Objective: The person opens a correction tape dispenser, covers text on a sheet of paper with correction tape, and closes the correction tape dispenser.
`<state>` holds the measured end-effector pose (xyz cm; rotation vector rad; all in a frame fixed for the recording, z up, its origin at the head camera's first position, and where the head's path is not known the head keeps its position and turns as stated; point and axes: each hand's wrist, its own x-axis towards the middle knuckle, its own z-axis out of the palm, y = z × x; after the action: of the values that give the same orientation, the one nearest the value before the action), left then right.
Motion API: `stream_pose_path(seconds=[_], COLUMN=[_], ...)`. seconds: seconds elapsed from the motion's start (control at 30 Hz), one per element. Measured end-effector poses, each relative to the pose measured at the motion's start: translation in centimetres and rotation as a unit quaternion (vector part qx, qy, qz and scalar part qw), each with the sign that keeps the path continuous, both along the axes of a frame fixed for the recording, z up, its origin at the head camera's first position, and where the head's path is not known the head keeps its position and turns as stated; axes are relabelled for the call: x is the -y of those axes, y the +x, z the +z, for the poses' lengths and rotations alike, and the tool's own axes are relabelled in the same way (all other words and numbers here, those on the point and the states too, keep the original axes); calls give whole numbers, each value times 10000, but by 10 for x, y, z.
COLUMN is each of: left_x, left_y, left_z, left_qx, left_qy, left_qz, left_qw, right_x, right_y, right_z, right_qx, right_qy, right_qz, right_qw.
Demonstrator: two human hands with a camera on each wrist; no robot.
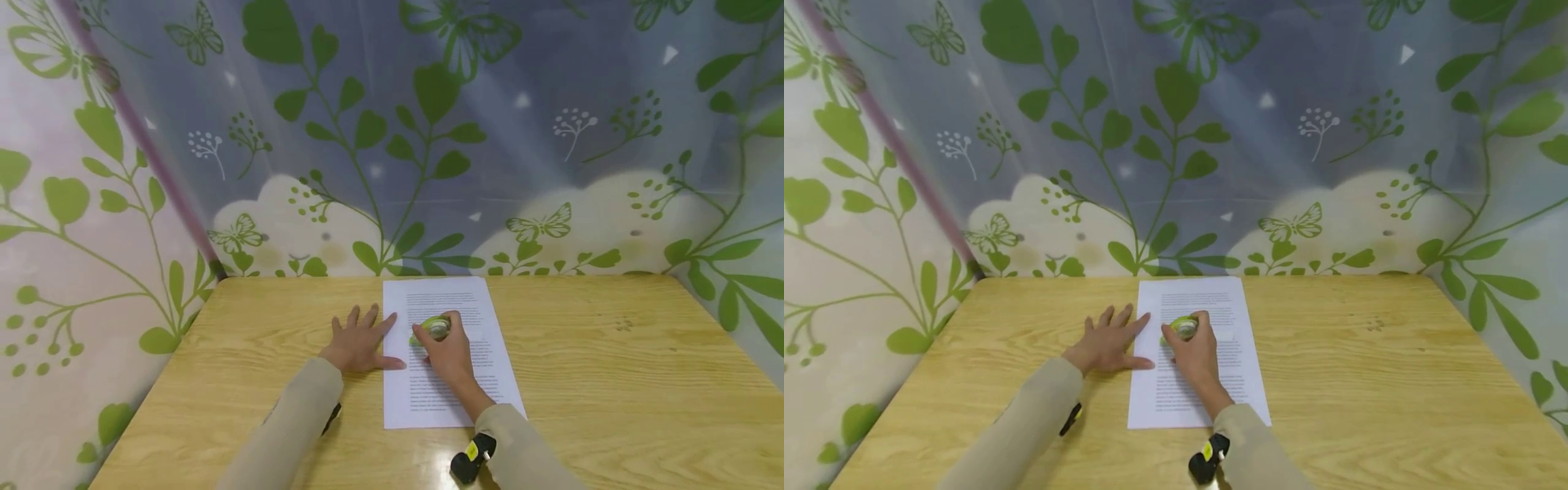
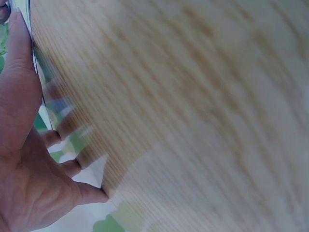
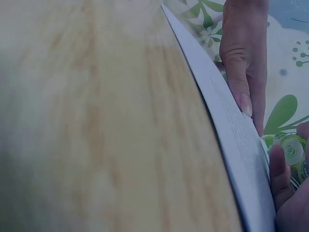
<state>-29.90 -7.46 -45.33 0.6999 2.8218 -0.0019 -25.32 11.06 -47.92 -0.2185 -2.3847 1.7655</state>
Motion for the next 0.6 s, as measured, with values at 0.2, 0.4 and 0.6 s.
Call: stream_pose_path(seconds=[0.2, 0.4, 0.6], left_x=[-1, -1, -2], left_y=[0, 1, 0], left_z=[2, 1, 1], left_qx=[22, 79, 40], left_qy=[23, 35, -24], left_qz=[7, 17, 6], left_qw=[10000, 10000, 10000], right_x=[-1, 0, -2], right_y=[0, -1, -4], right_z=[0, -2, 3], right_qx=[16, 18, -3], right_qy=[86, 110, 288], right_qz=[82, 149, 337], right_qw=[9999, 9998, 9990])
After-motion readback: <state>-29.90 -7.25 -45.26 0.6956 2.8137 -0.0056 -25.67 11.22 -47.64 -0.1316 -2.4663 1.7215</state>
